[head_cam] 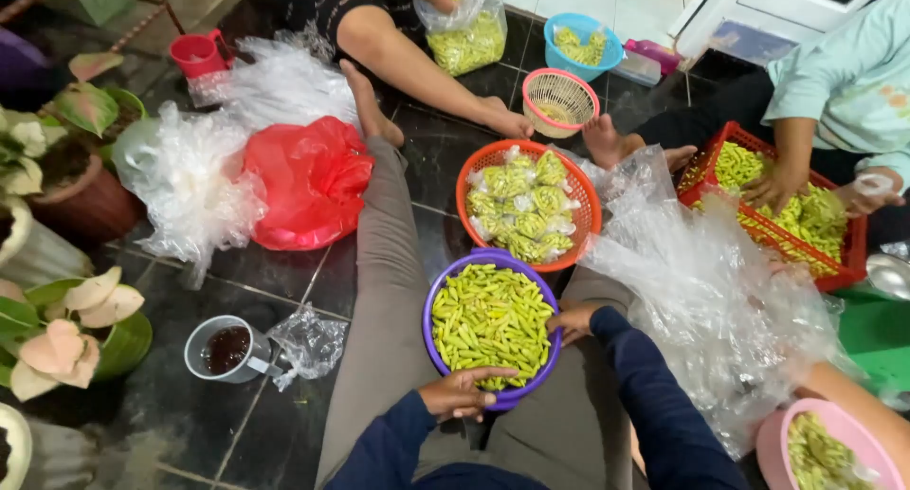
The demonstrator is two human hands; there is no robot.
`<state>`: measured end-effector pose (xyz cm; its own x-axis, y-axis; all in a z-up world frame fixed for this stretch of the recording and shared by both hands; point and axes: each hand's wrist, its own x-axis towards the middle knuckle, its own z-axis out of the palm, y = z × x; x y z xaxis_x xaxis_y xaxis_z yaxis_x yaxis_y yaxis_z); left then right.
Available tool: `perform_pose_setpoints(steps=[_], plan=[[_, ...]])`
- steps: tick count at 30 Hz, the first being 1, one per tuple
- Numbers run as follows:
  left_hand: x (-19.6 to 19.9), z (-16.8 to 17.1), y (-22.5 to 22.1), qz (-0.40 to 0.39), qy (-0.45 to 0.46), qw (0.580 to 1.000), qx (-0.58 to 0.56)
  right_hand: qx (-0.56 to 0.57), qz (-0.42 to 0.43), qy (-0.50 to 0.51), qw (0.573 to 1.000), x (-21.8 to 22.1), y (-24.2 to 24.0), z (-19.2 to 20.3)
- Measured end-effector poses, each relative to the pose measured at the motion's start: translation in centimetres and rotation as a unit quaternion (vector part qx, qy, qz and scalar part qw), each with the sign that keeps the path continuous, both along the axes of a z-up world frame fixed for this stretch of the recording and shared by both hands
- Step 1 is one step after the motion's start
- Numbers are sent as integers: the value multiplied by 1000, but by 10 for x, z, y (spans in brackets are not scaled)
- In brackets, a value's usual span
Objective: A person sitting on the floor manually packs small green vegetables into individual plastic bags from a large bowl.
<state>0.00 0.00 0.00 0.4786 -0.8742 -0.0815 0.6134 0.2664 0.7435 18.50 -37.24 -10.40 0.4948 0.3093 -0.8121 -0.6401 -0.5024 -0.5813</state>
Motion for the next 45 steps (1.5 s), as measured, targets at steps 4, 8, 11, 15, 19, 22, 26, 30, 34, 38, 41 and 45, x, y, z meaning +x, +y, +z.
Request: perform_pose_setpoints(steps=[4,8,11,15,19,22,26,30,34,38,41,45], plan=[[-4,11,18,24,-15,999,21,17,-10,32,999,-7,19,20],[-7,11,28,50,-15,999,12,64,-77,-53,994,-35,23,26],[-12,12,26,49,-2,999,1,49,-132,-119,983,-64,22,38],[-13,0,25,37,39,998,-30,95,-238,-98,962,-104,23,42],[-14,6,27,14,27,999,-39,118,-309,-91,939,-141,40,60],[-11,2,29,-40,13,999,-17,153,-347,-92,921,-146,39,63],[-14,3,24,-110,16,994,-15,191,-370,-96,904,-127,28,60],[-14,-10,16,-102,18,994,-47,213,-365,-163,892,-83,27,84],[-13,-9,10,-77,36,996,-39,232,-347,-207,885,-41,62,144],[-8,-16,10,-54,-2,998,-32,257,-345,-203,880,22,88,149],[-3,-29,7,-35,-20,999,-21,286,-343,-192,874,71,107,139],[5,-49,6,-21,-32,999,8,318,-374,-171,854,114,150,144]])
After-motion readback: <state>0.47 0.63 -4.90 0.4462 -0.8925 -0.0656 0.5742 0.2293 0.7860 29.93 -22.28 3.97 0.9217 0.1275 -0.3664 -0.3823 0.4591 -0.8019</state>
